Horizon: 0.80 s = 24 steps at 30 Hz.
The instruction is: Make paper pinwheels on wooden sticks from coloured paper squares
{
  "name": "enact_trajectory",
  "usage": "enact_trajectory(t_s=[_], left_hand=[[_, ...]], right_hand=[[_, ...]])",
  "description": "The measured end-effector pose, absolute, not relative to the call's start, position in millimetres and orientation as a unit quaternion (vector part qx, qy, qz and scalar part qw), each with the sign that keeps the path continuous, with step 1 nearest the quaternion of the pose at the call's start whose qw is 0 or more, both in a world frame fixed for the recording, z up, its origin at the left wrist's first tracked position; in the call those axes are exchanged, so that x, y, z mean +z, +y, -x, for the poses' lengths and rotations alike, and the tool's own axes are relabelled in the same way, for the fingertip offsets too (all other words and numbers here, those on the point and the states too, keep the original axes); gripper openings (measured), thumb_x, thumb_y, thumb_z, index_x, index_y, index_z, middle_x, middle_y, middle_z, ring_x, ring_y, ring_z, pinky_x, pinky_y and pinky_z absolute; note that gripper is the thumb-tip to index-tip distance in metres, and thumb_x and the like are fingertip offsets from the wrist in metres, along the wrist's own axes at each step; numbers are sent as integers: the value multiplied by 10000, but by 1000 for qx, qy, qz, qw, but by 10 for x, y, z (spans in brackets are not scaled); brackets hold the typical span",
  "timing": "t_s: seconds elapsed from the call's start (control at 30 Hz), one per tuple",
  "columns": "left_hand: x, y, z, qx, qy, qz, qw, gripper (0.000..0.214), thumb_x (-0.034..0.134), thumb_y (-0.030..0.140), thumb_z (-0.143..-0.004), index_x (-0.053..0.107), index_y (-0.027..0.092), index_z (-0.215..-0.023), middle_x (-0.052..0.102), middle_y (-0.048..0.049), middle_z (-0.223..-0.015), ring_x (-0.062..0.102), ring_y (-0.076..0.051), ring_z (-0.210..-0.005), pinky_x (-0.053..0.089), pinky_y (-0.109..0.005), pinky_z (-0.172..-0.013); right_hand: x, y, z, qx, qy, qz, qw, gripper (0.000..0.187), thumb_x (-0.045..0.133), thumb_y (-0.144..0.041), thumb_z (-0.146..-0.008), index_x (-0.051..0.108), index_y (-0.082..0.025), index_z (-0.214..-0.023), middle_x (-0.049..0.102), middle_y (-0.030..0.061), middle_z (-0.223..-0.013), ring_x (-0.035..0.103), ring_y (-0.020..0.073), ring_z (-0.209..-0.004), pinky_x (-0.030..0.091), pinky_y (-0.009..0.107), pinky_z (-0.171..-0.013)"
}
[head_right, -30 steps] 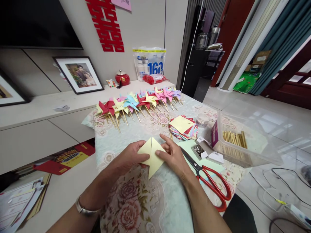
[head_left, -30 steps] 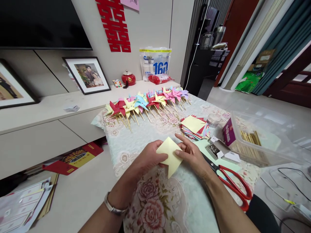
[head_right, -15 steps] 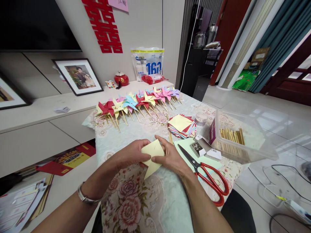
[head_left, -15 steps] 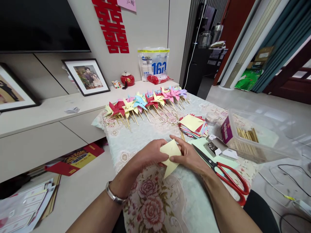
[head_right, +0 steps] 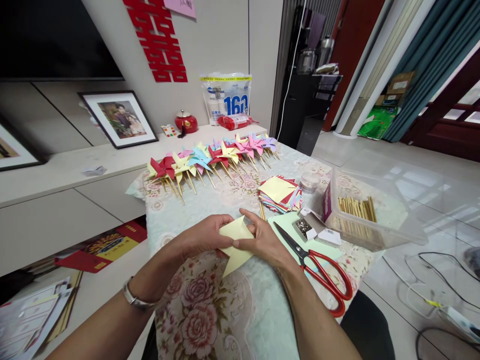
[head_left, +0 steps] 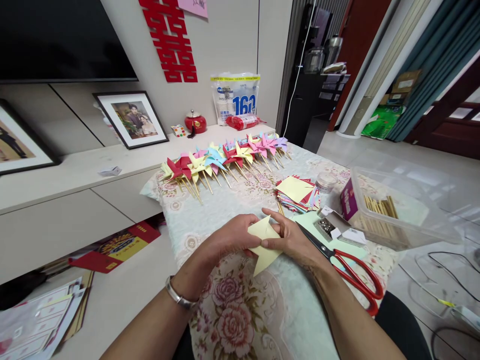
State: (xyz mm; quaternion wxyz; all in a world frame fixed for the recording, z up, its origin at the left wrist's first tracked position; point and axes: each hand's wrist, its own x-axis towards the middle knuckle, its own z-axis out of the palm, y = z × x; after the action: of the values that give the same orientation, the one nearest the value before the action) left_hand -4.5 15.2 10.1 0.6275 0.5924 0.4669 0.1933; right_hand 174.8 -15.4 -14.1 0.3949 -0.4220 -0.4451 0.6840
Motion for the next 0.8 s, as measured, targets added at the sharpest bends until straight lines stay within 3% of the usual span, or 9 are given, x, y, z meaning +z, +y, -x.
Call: enact_trajectory(t_s=[0.13,0.23,0.33,0.4,0.57,0.63,0.8], left_hand=[[136,186,53,192,451,-590,642,295,721,180,-611,679,173,-902,736,-54,-798,693,-205,-639,500,-224,-463],[165,210,104,203,457,-572,650,343,731,273,-681,670,152,-996,723,-59,-742,676,-189,-592,504,-244,-496],[153,170,139,284,460,-528,655,459,727,434,-750,658,116,-1074,709,-61,-739,661,-162,-609,498,-240,-550],[105,94,110,351,449,-476,670,486,739,467,-756,655,114,-1078,722,-83,-862,675,-161,-715,499,-231,-596],[-99,-135,-123,462,389,-351,716,591,821,384,-684,622,119,-1174,754,-120,-1017,708,-216,-861,532,-302,-770],[-164,-184,-211,481,372,-330,722,565,844,329,-649,645,104,-1128,762,-136,-1034,714,-248,-911,531,-326,-820],[-227,-206,-289,496,365,-312,724,560,849,254,-613,679,102,-1124,776,-145,-1029,726,-283,-922,539,-366,-849]], right_hand=[[-147,-151,-1750,684,-434,424,405,1013,862,-227,-617,355,-178,-1492,685,-58,-688,633,153,-581,452,252,-570],[-183,-133,-1762,677,-418,428,429,988,833,-200,-629,349,-192,-1490,700,-45,-705,662,178,-616,482,280,-601],[-214,-110,-1768,661,-397,429,472,1002,831,-199,-621,334,-169,-1491,733,-15,-733,669,183,-610,492,286,-610],[-219,-98,-1766,654,-377,426,500,1031,836,-206,-609,317,-153,-1498,757,12,-771,676,188,-606,498,289,-611],[-193,-78,-1755,648,-337,420,539,1083,862,-237,-580,308,-180,-1510,785,37,-850,699,206,-625,527,312,-641],[-189,-73,-1753,648,-332,420,543,1073,866,-230,-581,319,-180,-1504,788,35,-851,695,197,-621,521,297,-634],[-213,-76,-1744,657,-337,427,522,1036,875,-233,-570,364,-173,-1470,787,34,-839,691,202,-620,507,294,-612]])
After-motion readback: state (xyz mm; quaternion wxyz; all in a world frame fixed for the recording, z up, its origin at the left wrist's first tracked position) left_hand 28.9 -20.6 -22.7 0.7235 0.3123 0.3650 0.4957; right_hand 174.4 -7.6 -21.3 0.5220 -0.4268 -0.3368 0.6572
